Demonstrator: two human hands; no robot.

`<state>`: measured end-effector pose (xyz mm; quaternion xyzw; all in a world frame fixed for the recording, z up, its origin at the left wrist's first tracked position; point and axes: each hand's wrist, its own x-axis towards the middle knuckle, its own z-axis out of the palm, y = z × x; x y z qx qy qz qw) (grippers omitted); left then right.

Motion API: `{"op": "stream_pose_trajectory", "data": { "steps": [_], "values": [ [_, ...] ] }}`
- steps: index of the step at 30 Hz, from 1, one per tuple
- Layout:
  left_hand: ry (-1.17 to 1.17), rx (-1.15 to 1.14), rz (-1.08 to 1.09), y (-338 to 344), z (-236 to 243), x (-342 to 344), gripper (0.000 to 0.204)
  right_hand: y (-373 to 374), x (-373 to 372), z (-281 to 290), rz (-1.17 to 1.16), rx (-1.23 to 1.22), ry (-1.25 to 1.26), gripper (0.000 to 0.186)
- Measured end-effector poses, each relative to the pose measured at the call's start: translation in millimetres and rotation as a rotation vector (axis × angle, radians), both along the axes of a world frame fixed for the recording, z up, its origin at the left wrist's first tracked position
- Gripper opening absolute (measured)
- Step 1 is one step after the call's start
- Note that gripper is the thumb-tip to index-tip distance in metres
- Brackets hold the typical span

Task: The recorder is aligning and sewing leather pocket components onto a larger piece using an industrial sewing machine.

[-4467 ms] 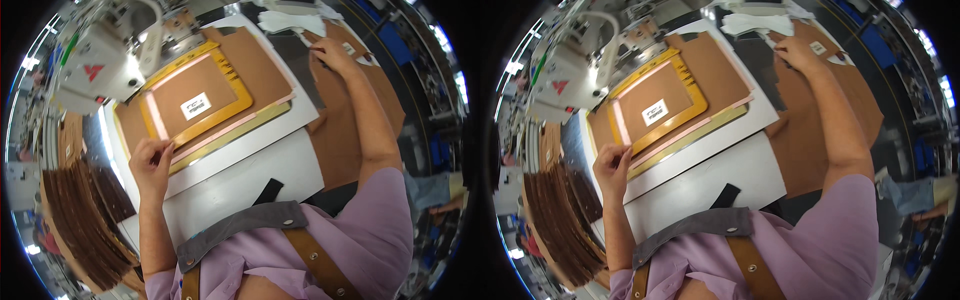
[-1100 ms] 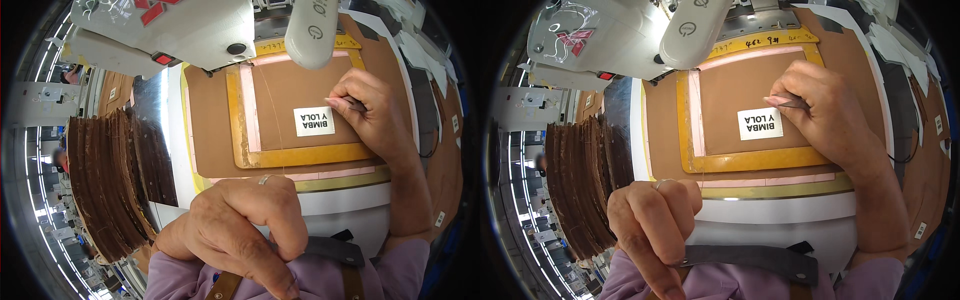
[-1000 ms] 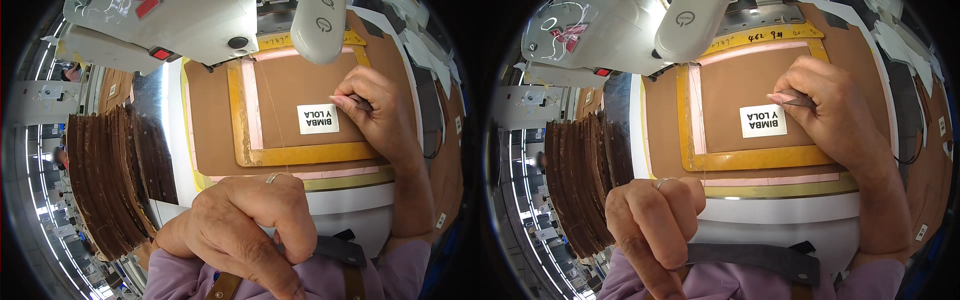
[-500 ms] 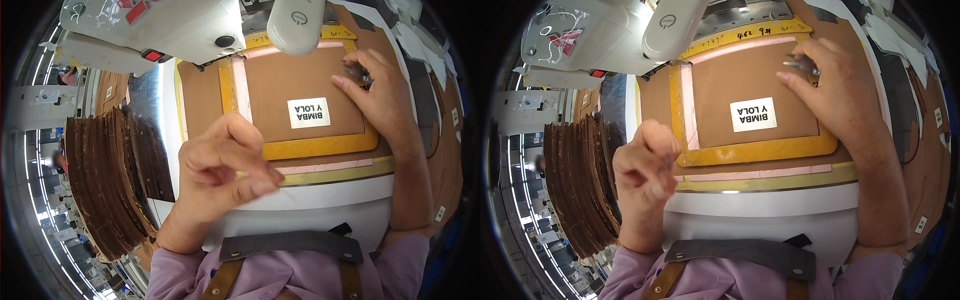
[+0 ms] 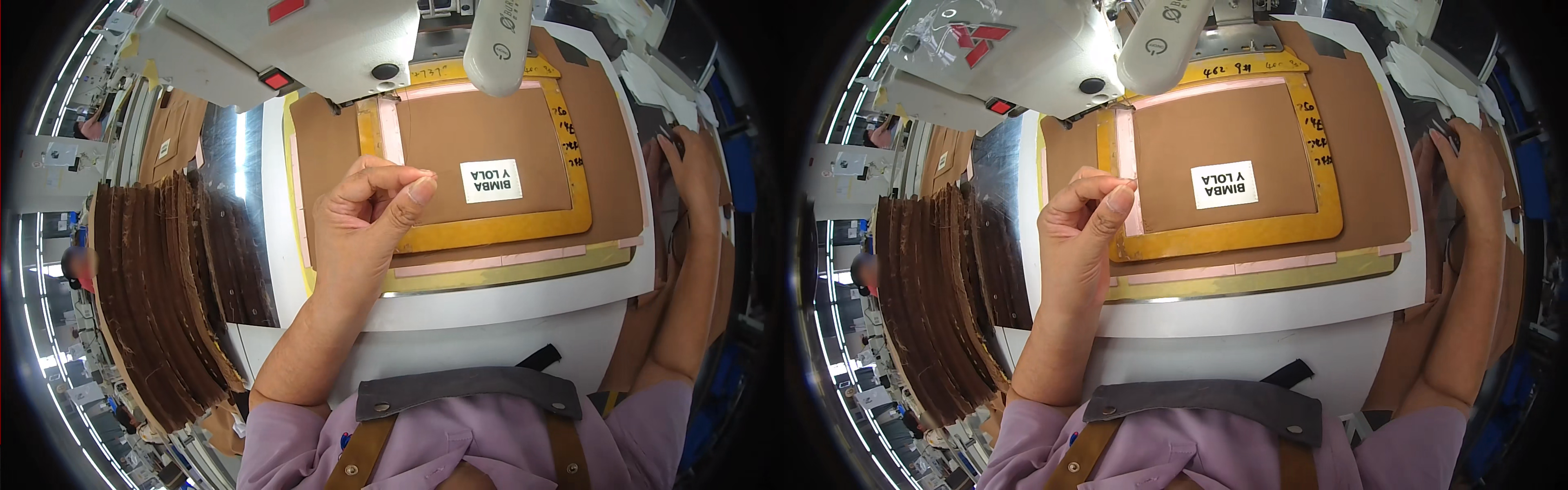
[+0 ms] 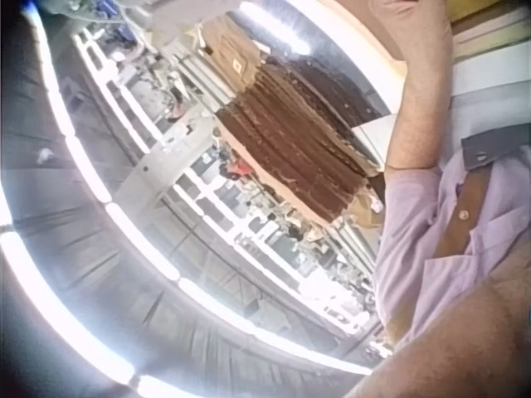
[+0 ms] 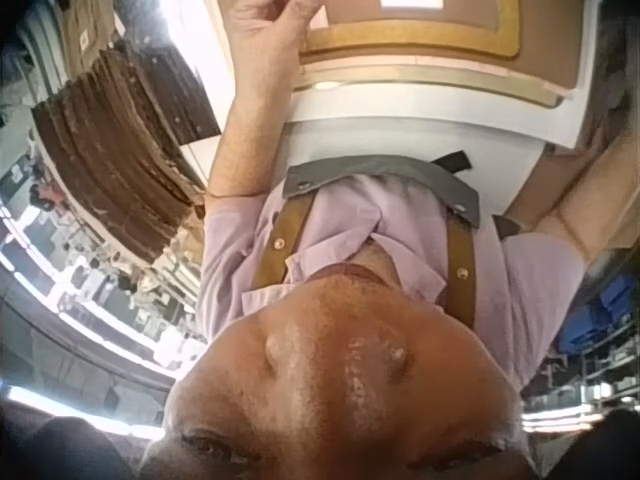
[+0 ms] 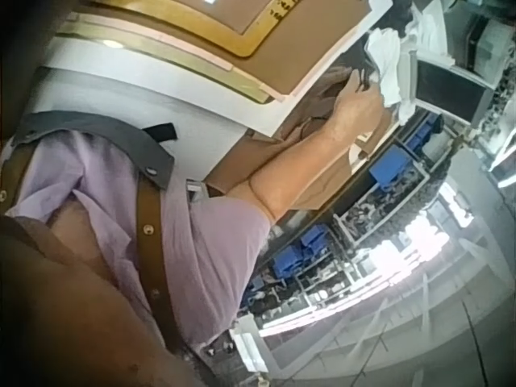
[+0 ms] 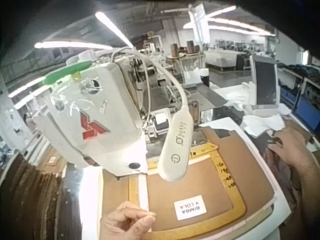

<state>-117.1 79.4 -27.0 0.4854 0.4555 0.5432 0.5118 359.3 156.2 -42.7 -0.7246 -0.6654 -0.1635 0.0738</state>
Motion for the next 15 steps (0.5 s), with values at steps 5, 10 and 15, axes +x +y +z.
{"op": "stream_pose_trajectory", "data": {
  "steps": [5,10,15],
  "values": [
    [-0.264,-0.006,-0.026,1.2,-6.8,3.4,0.010,-22.6,-160.7,45.8,0.465,-0.058,0.693,0.030],
    [-0.366,0.036,-0.069,0.7,-7.0,20.3,0.011,-47.2,-279.8,27.1,1.005,-0.297,1.501,0.031],
    [-0.313,0.046,0.057,-0.1,-15.7,8.1,0.012,31.7,-294.7,-9.8,0.684,-0.221,1.305,0.025]
  ]
}}
